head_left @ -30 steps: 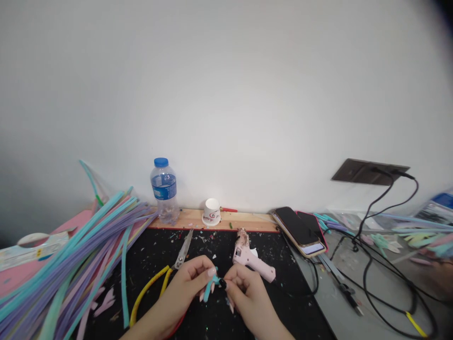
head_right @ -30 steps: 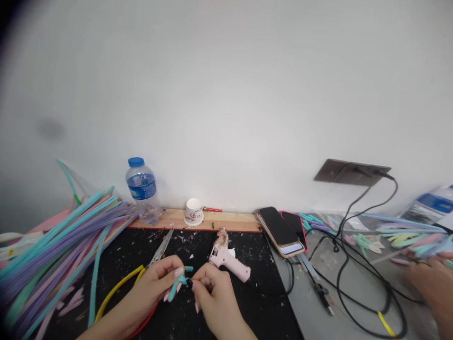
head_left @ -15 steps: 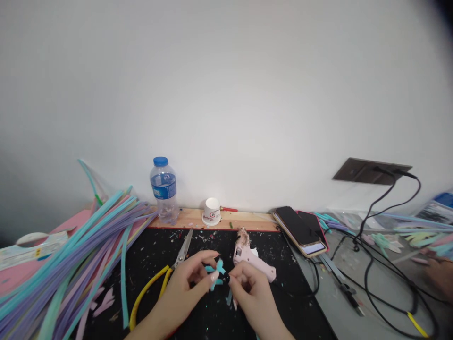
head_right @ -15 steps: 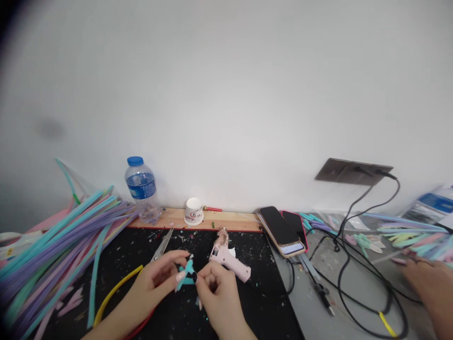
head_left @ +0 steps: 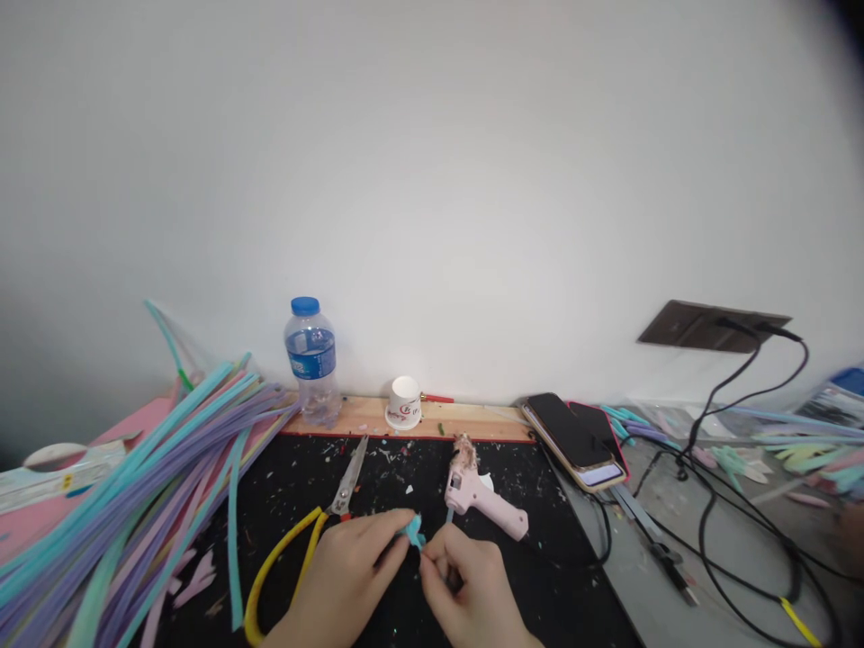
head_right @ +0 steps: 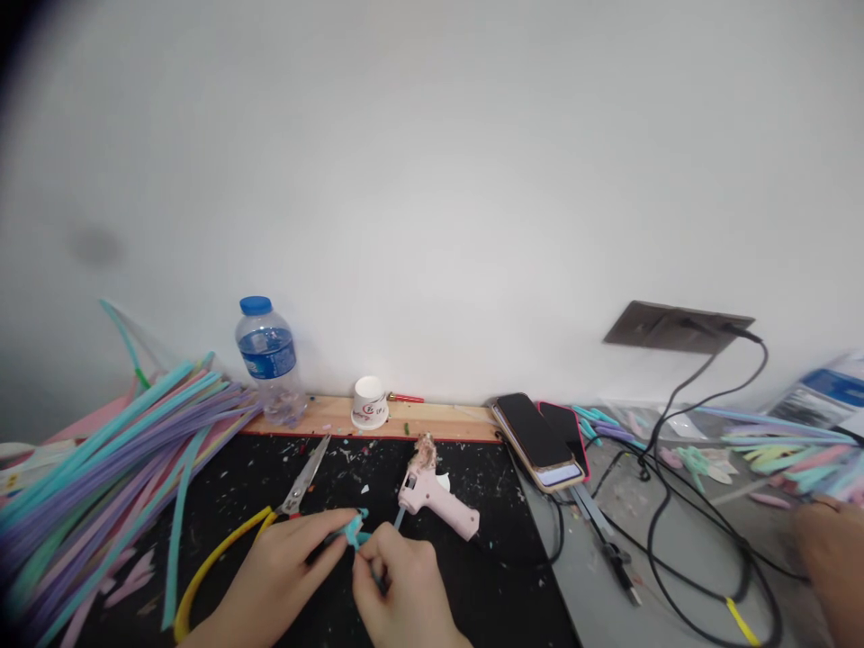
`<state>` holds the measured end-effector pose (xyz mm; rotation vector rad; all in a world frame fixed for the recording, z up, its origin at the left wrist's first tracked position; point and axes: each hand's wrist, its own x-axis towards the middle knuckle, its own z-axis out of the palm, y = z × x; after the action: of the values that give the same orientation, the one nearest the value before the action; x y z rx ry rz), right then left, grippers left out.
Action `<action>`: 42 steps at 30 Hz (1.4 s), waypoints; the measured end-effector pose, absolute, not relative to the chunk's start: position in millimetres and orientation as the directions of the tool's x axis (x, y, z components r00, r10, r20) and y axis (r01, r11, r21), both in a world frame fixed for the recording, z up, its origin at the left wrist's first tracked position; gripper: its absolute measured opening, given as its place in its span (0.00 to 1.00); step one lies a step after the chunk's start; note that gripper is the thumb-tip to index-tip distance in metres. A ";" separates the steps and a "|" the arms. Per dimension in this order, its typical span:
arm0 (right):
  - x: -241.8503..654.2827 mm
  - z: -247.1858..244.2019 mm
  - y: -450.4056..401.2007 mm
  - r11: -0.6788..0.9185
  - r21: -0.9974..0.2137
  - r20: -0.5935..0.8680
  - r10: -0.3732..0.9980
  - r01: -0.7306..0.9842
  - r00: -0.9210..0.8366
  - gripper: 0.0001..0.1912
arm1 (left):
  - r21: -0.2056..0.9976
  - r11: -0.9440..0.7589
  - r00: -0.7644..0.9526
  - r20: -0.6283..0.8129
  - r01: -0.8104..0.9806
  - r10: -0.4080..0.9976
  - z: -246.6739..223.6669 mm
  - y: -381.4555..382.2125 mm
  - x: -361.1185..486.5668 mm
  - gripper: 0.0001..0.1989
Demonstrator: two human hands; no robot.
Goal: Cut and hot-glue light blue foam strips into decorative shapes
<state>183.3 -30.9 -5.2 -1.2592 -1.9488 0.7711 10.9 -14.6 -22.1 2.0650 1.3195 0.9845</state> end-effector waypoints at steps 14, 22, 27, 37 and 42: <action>185.1 5.5 -23.0 0.014 -0.960 -0.053 0.971 0.281 -0.231 0.08 | 0.983 -0.013 0.388 -0.061 0.186 0.920 2.4 -9.2 23.0 0.11; 189.2 5.0 -17.0 -0.034 -0.966 -0.083 0.980 0.256 -0.181 0.08 | 0.972 -0.031 0.366 -0.057 0.231 0.929 8.7 -9.6 19.6 0.11; 191.3 3.4 -20.9 0.235 -0.850 0.115 0.956 0.472 -0.269 0.07 | 0.944 -0.069 0.296 -0.031 0.322 0.955 3.6 -8.4 20.3 0.09; 191.9 -3.4 -23.4 0.383 -0.741 0.217 0.914 0.551 -0.344 0.08 | 0.964 0.267 0.339 -0.256 0.014 0.906 -4.2 -0.8 22.4 0.12; 191.1 -0.7 -23.3 0.310 -0.809 0.177 0.938 0.500 -0.297 0.07 | 0.974 0.226 0.335 -0.218 0.015 0.917 -2.5 -1.2 22.1 0.13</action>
<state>191.1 -23.3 -0.7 -1.2733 -1.9194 0.8502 22.1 -1.2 -2.5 1.1682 1.0396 0.8089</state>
